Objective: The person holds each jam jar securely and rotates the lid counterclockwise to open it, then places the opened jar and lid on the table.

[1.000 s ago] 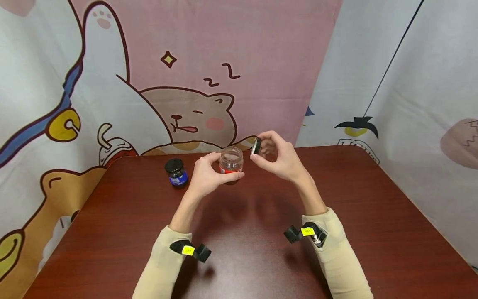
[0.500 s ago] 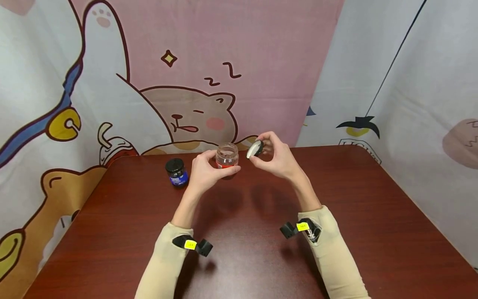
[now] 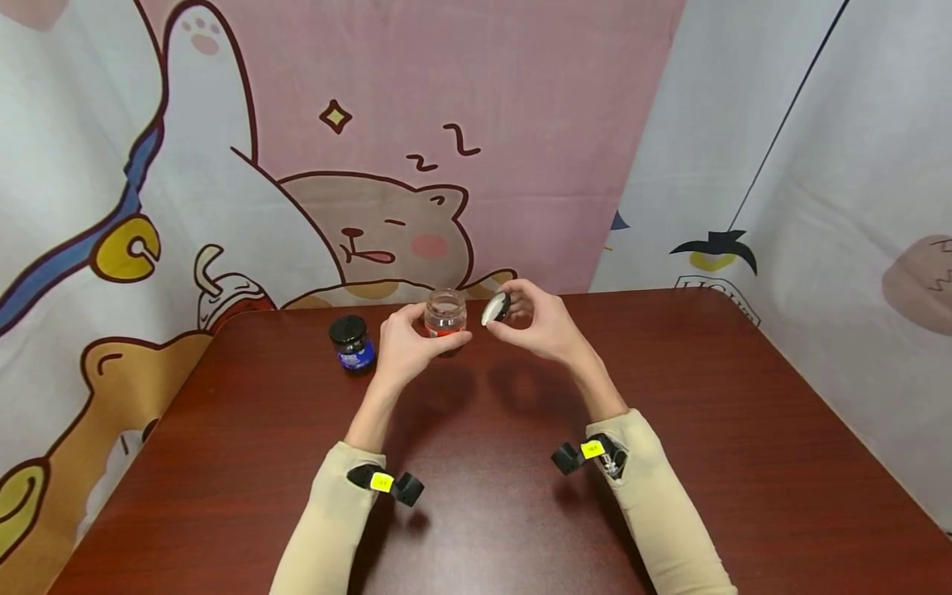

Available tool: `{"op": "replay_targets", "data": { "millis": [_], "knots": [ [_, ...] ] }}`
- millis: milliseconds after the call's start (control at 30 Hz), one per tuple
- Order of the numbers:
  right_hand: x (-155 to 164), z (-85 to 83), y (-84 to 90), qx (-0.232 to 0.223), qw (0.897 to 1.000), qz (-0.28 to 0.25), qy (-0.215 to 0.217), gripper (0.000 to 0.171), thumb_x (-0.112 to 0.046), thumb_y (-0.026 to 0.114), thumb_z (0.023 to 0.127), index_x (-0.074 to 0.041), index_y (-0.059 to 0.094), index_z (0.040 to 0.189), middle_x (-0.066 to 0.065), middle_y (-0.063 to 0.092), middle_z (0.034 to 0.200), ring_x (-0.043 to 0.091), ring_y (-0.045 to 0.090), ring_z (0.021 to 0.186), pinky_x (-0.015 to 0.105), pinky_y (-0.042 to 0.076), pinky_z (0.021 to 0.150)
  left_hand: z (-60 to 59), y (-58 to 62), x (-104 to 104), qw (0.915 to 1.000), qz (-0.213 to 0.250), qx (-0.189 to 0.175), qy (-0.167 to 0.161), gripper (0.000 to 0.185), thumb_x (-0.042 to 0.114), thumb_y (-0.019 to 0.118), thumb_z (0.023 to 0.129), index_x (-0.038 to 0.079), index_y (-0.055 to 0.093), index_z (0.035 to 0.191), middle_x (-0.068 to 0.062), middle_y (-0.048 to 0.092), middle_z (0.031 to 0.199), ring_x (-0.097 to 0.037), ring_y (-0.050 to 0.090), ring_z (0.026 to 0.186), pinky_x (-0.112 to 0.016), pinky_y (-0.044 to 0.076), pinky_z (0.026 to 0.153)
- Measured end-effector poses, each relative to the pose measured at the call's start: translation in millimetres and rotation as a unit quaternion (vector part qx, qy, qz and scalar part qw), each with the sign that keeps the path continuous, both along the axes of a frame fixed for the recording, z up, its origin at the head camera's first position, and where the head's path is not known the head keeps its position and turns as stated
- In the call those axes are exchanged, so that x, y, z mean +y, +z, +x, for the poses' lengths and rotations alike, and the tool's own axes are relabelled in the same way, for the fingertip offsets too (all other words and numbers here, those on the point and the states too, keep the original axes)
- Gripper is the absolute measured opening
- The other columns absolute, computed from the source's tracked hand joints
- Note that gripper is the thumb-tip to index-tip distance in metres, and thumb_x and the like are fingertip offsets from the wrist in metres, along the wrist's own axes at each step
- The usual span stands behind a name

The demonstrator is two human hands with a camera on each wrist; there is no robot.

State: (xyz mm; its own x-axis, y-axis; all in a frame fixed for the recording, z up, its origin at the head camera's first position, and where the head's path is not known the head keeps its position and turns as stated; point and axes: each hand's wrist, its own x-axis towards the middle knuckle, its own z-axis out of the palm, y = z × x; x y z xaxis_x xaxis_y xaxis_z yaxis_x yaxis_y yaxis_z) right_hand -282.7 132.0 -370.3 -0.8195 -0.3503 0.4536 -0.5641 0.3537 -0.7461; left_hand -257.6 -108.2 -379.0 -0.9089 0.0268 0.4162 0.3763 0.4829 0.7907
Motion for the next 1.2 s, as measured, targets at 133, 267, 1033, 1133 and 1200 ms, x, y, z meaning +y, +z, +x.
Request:
{"op": "replay_targets", "data": {
  "millis": [133, 267, 1033, 1133, 1200],
  "knots": [
    [-5.4, -2.1, -8.1, -0.013, 1.000, 0.011, -0.006, 0.051, -0.012, 0.083, 0.080, 0.000, 0.057, 0.123, 0.013, 0.068, 0.106, 0.026, 0.069, 0.097, 0.044, 0.054, 0.089, -2.4, -4.5, -1.9, 0.9999, 0.000, -0.007, 0.008, 0.043, 0.034, 0.095, 0.068, 0.012, 0.075, 0.098, -0.001, 0.073, 0.088, -0.021, 0.061, 0.081, -0.035, 0.046, 0.067],
    [-10.7, -3.9, -16.8, -0.033, 0.999, 0.025, -0.018, 0.052, -0.014, 0.083, 0.079, 0.000, 0.056, 0.122, 0.012, 0.067, 0.106, 0.025, 0.069, 0.097, 0.043, 0.055, 0.089, -5.0, -9.2, -4.0, 0.9998, 0.004, -0.017, 0.013, 0.046, 0.033, 0.096, 0.067, 0.011, 0.075, 0.102, -0.002, 0.074, 0.089, -0.023, 0.064, 0.085, -0.035, 0.047, 0.069],
    [-21.1, -16.2, -58.6, -0.098, 0.988, 0.118, -0.037, 0.054, -0.020, 0.089, 0.075, 0.003, 0.064, 0.117, 0.012, 0.071, 0.098, 0.021, 0.070, 0.089, 0.034, 0.057, 0.080, -16.2, -37.1, -16.8, 0.9965, -0.017, -0.069, 0.045, 0.052, 0.034, 0.096, 0.065, 0.010, 0.075, 0.106, -0.005, 0.075, 0.092, -0.025, 0.065, 0.088, -0.036, 0.048, 0.071],
    [-21.1, -17.9, -63.1, -0.102, 0.986, 0.127, -0.042, 0.055, -0.021, 0.090, 0.076, 0.002, 0.065, 0.118, 0.010, 0.072, 0.097, 0.020, 0.069, 0.089, 0.034, 0.057, 0.080, -17.1, -40.1, -17.5, 0.9955, -0.017, -0.079, 0.050, 0.056, 0.035, 0.096, 0.065, 0.009, 0.075, 0.109, -0.006, 0.075, 0.096, -0.026, 0.064, 0.092, -0.038, 0.048, 0.075],
    [-20.9, -18.5, -65.4, -0.102, 0.985, 0.131, -0.044, 0.055, -0.023, 0.090, 0.076, 0.003, 0.065, 0.119, 0.010, 0.072, 0.097, 0.020, 0.069, 0.088, 0.035, 0.057, 0.080, -17.4, -42.1, -17.6, 0.9946, -0.018, -0.089, 0.050, 0.058, 0.036, 0.096, 0.066, 0.009, 0.074, 0.112, -0.006, 0.075, 0.099, -0.027, 0.063, 0.095, -0.039, 0.049, 0.078]
  ]
}}
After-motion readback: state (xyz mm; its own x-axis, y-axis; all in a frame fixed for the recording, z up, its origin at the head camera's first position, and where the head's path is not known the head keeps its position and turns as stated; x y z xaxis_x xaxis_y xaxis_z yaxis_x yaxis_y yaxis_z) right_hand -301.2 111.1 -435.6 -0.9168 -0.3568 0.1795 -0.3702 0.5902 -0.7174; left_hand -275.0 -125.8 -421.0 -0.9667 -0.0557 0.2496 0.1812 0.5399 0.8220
